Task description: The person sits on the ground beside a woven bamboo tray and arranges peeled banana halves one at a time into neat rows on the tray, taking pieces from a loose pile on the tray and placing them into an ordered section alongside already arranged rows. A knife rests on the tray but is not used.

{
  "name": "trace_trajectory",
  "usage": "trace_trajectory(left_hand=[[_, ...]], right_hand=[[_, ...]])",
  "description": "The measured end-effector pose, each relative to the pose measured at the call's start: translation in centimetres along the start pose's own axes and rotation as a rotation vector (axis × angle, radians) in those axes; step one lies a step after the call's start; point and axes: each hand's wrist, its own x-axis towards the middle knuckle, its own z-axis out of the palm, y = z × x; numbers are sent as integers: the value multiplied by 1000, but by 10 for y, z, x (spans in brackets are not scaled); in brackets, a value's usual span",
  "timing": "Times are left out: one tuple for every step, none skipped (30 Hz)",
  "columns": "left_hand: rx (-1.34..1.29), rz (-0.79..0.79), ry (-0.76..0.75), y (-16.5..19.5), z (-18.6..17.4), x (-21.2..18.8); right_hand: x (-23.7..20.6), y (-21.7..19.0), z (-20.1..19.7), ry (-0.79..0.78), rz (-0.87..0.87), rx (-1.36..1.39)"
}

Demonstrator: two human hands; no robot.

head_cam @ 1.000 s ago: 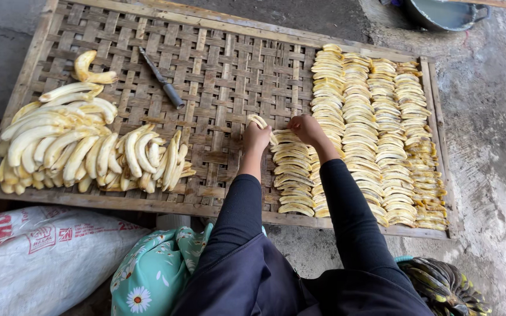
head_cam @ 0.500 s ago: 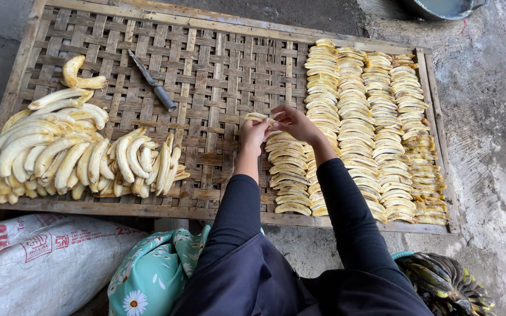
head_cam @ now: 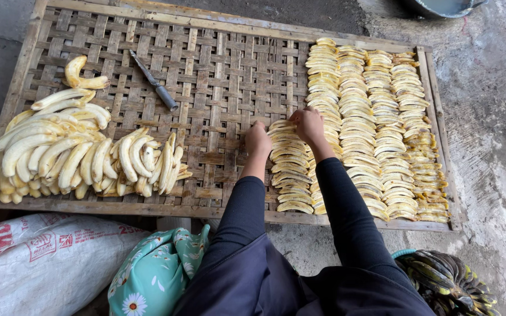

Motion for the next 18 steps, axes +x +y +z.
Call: trace_trajectory(left_hand=[[100, 97, 39, -1, 0, -1], [133, 94, 63, -2, -2, -2], [161, 85, 94, -2, -5, -3], [188, 76, 126, -4, -10, -3], [152, 154, 204, -5, -18, -1], [120, 232, 283, -6, -27, -1], [90, 312, 359, -5, -36, 0], [63, 406, 434, -4, -48, 3], [38, 502, 506, 0, -61, 8], [-21, 530, 525, 7, -74, 10], [-76, 556, 546, 14, -89, 10], [-96, 626, 590, 22, -106, 11], [-116, 699, 635, 31, -126, 10], [-147, 684, 585, 40, -147, 7], [-177, 665, 529, 46, -167, 1], [-214, 719, 530, 51, -188, -7], [-251, 772, 531, 54, -209, -15], [-285, 821, 530, 53, -227, -25]], right_hand=[[-5, -7, 1, 102, 0, -37], [-8, -16, 5, 203, -9, -72], [-12, -28, 10, 216, -51, -4], [-16, -39, 17, 228, -95, 63], [-19, -51, 24, 242, -138, 128], [-23, -67, 34, 171, -220, 205], [-28, -84, 45, 100, -298, 282], [-33, -103, 56, 22, -415, 419], [-37, -122, 67, -56, -526, 557], [-42, -143, 79, -241, -332, 813], [-47, -167, 90, -437, -127, 1057], [-45, -191, 99, -499, -50, 1014], [-42, -211, 103, -559, 23, 968], [-40, -224, 103, -511, -44, 1008], [-41, -235, 103, -465, -104, 1047], [-40, -247, 102, -413, -168, 1085], [-39, -257, 101, -362, -233, 1123], [-40, -266, 100, -315, -294, 1161]])
